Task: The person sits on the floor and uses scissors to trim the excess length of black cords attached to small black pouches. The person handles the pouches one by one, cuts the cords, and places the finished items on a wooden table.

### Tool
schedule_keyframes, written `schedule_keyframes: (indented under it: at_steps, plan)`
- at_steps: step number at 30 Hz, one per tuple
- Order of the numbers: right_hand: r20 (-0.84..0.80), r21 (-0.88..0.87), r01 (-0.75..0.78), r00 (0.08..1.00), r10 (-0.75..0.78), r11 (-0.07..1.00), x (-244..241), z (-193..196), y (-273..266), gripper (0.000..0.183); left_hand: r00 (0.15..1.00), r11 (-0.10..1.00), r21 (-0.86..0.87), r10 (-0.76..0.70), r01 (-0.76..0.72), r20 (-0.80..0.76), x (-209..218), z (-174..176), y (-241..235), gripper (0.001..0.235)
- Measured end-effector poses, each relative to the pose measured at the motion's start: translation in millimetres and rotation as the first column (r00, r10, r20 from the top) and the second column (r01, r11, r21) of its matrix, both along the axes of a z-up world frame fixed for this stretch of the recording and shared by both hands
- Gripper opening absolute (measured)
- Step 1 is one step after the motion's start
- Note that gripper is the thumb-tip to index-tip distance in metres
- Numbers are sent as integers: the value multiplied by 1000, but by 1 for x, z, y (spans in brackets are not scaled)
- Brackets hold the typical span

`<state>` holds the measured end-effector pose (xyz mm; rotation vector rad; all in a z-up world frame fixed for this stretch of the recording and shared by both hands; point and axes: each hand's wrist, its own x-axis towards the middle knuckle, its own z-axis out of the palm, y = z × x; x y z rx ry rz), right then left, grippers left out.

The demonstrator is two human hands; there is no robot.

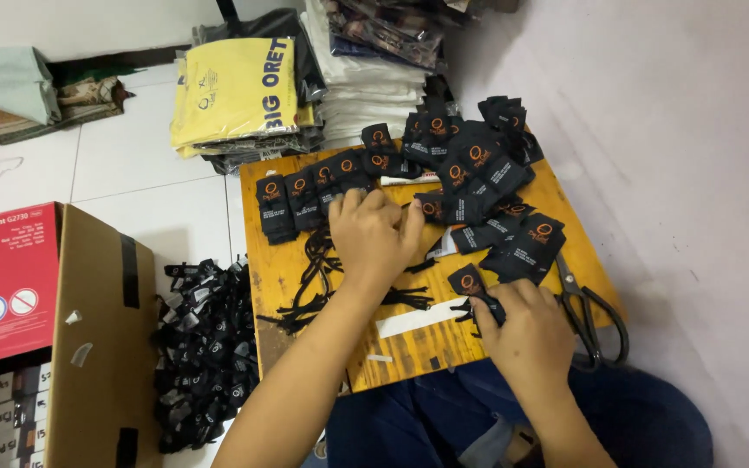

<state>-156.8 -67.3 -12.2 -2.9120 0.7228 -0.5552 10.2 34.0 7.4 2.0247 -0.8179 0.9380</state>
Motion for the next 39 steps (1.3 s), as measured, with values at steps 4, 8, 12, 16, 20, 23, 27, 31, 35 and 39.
schedule_keyframes:
  at_steps: [4, 8, 12, 16, 20, 23, 27, 31, 35, 39]
  plan:
    - [102, 378, -2, 994, -39, 926, 1, 14, -14, 18, 998, 1000, -9, -25, 26, 51, -5, 6, -3, 30]
    - [303, 632, -89, 943, -139, 770, 5, 34, -31, 30, 881, 890, -199, -443, 410, -168, -15, -2, -9, 14]
    - [426, 662, -282, 904, -38, 694, 19, 48, -60, 24, 291, 559, -629, -826, 540, -484, -44, 4, -29, 23]
    - [416, 783, -346, 909, -23, 517, 33, 46, -80, 39, -19, 463, -766, -851, 447, -525, -44, -18, -63, 21]
    - [387, 764, -322, 922, 3, 559, 36, 44, -86, 26, -11, 546, -819, -831, 179, -556, -36, -22, -71, 24]
    - [378, 708, -303, 926, 20, 638, 36, 47, -88, 8, -15, 550, -804, -824, 226, -567, -36, -21, -68, 29]
    - [446, 556, -348, 891, 81, 755, 34, 58, -86, 4, -188, 409, -912, -893, 33, -408, -45, 8, -57, 26]
    - [404, 685, -339, 914, 51, 645, 15, 39, -94, 4, -333, 306, -950, -891, 61, -308, -45, -28, -58, 25]
    - [534, 689, -602, 798, 279, 403, 10, 36, -95, 3, -407, 313, -945, -854, 97, -325, -51, -41, -58, 15]
    - [464, 655, -647, 752, 468, 390, 13, 45, -97, 28, -479, 269, -959, -833, 83, -276, -52, -50, -59, 16]
